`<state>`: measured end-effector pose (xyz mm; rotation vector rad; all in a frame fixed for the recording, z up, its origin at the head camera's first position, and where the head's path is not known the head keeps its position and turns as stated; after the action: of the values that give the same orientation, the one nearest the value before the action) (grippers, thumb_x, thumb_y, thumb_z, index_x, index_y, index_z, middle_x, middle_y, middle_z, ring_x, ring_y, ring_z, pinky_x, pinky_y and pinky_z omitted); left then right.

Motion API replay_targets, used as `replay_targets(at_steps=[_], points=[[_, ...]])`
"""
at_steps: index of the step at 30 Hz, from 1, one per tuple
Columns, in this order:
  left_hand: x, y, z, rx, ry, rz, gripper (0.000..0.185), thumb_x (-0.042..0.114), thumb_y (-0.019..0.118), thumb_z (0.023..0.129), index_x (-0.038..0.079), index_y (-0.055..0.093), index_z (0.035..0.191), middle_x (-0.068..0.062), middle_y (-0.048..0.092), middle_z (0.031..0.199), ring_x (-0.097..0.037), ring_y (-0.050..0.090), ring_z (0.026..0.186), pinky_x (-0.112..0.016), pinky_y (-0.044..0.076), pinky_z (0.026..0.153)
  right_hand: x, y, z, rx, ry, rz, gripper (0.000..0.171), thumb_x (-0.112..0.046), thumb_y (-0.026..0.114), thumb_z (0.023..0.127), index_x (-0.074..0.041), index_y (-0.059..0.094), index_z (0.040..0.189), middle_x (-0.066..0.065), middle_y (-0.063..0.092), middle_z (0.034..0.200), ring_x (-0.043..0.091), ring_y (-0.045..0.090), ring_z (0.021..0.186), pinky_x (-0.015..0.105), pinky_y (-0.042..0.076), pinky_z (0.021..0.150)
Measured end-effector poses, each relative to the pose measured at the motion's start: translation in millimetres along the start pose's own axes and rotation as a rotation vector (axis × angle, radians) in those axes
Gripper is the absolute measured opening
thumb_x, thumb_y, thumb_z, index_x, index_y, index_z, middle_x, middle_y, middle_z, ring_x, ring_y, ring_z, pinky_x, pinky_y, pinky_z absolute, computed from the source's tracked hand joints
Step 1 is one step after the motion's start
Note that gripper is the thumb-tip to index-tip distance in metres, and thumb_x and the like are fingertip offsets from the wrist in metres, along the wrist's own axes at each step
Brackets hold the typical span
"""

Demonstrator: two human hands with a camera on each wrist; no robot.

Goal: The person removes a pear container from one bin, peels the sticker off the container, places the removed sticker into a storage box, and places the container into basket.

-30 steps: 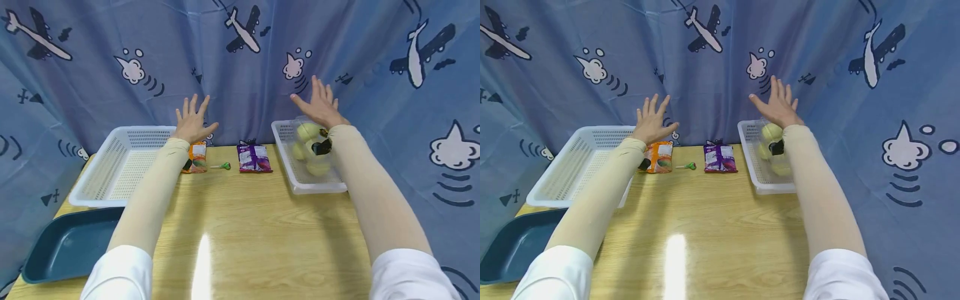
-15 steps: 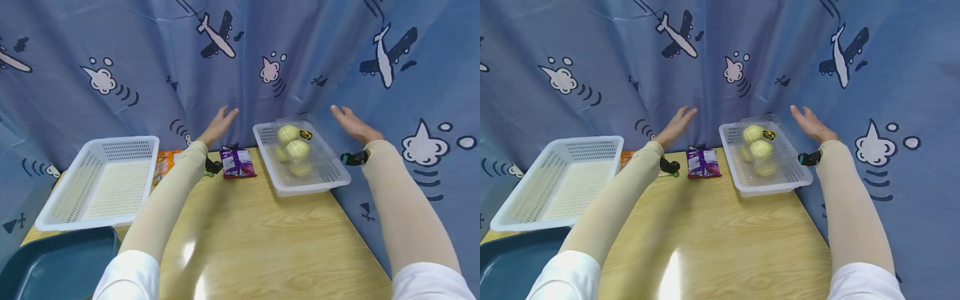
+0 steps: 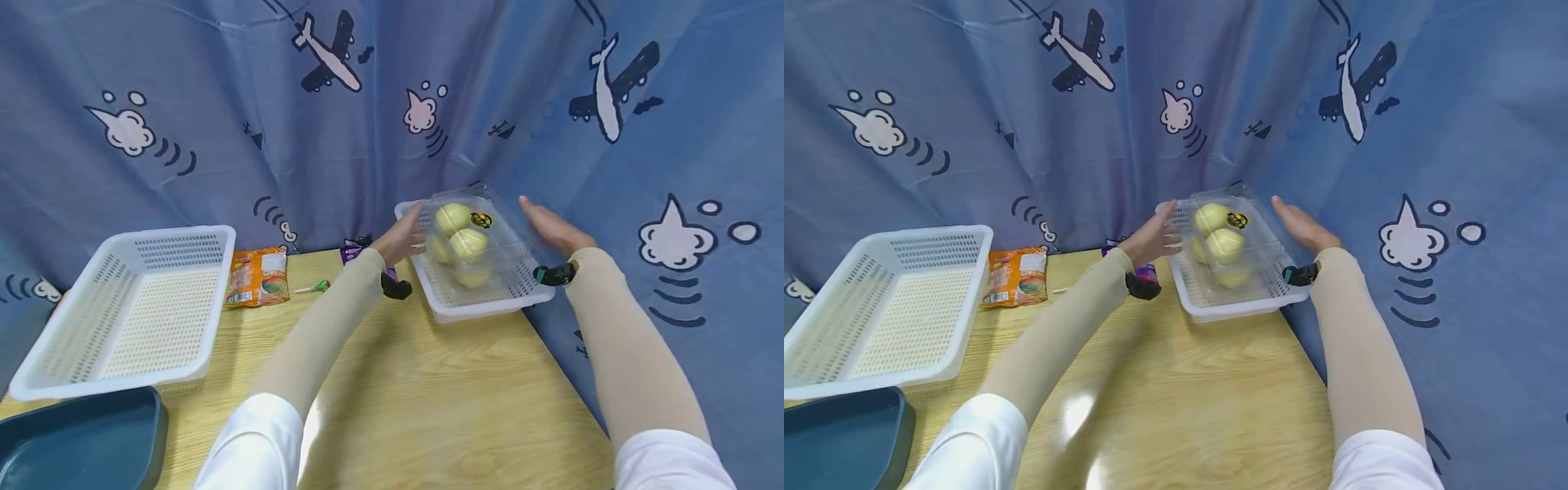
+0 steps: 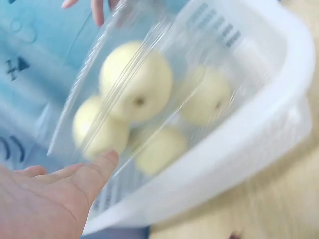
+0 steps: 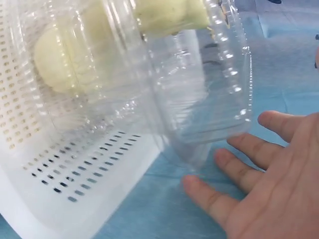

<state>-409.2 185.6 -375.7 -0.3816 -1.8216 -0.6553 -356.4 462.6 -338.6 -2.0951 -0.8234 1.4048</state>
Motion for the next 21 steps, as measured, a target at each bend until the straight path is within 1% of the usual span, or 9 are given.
replay_targets(at_steps=[3, 5, 7, 10, 12, 16, 21], points=[[-10.7, 12.2, 8.4, -0.031, -0.012, -0.031, 0.071, 0.059, 0.033, 0.106, 0.031, 0.002, 0.164, -0.023, 0.004, 0.170, -0.041, 0.014, 0.157, -0.050, 0.026, 0.127, 4.3, 6.1, 3.2, -0.036, -0.006, 0.055, 0.106, -0.082, 0.013, 0.092, -0.006, -0.014, 0.160, 0.032, -0.009, 0.166, 0.053, 0.000, 0.153, 0.073, 0.020, 0.118], [-15.9, 16.9, 11.9, -0.024, -0.020, -0.064, 0.071, 0.057, 0.034, 0.106, 0.030, 0.002, 0.164, -0.024, 0.004, 0.169, -0.040, 0.015, 0.157, -0.051, 0.025, 0.127, 7.7, 9.7, 7.0, -0.064, -0.009, 0.083, 0.105, -0.081, 0.016, 0.092, -0.007, -0.015, 0.160, 0.032, -0.009, 0.165, 0.053, 0.000, 0.153, 0.071, 0.025, 0.117], [-20.3, 19.6, 15.2, -0.015, -0.027, -0.090, 0.070, 0.055, 0.034, 0.107, 0.029, 0.001, 0.164, -0.026, 0.004, 0.169, -0.040, 0.015, 0.157, -0.052, 0.023, 0.127, 9.8, 12.6, 9.7, -0.087, -0.010, 0.094, 0.105, -0.082, 0.019, 0.091, -0.010, -0.017, 0.160, 0.031, -0.013, 0.166, 0.053, -0.002, 0.153, 0.070, 0.026, 0.117], [-24.0, 22.4, 18.1, -0.005, -0.037, -0.110, 0.070, 0.053, 0.034, 0.107, 0.029, 0.001, 0.164, -0.027, 0.006, 0.168, -0.040, 0.017, 0.157, -0.052, 0.023, 0.127, 10.1, 15.5, 12.7, -0.105, -0.014, 0.084, 0.105, -0.081, 0.021, 0.092, -0.010, -0.015, 0.160, 0.029, -0.011, 0.166, 0.054, 0.001, 0.152, 0.070, 0.027, 0.117], [-24.8, 24.1, 19.9, -0.007, -0.041, -0.118, 0.072, 0.054, 0.035, 0.107, 0.028, 0.000, 0.164, -0.027, 0.008, 0.168, -0.039, 0.018, 0.156, -0.050, 0.024, 0.127, 8.4, 16.0, 14.0, -0.103, -0.018, 0.055, 0.105, -0.080, 0.023, 0.094, -0.007, -0.011, 0.161, 0.030, -0.007, 0.167, 0.054, 0.006, 0.152, 0.069, 0.028, 0.117], [-24.5, 27.0, 23.0, -0.001, -0.030, -0.144, 0.072, 0.054, 0.036, 0.106, 0.027, 0.002, 0.164, -0.027, 0.011, 0.168, -0.039, 0.021, 0.156, -0.046, 0.028, 0.126, 7.1, 16.0, 18.5, -0.090, -0.027, 0.013, 0.098, -0.071, 0.031, 0.100, -0.003, -0.003, 0.162, 0.029, 0.002, 0.167, 0.052, 0.017, 0.151, 0.068, 0.030, 0.116], [-26.5, 32.8, 22.9, 0.009, 0.006, -0.188, 0.072, 0.051, 0.035, 0.108, 0.025, -0.002, 0.164, -0.029, 0.008, 0.167, -0.042, 0.018, 0.155, -0.047, 0.027, 0.127, 12.0, 16.6, 22.5, -0.064, -0.043, 0.103, 0.082, -0.052, 0.037, 0.107, -0.010, -0.005, 0.163, 0.027, 0.003, 0.168, 0.049, 0.023, 0.151, 0.066, 0.032, 0.117]])
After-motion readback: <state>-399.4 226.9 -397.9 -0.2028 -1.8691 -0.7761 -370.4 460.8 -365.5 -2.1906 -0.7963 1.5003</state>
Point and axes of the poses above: each hand's wrist, its own z-axis towards the middle knuckle, its own y-axis out of the palm, x = y × z, the point moved 6 cm from there along z, towards the middle knuckle
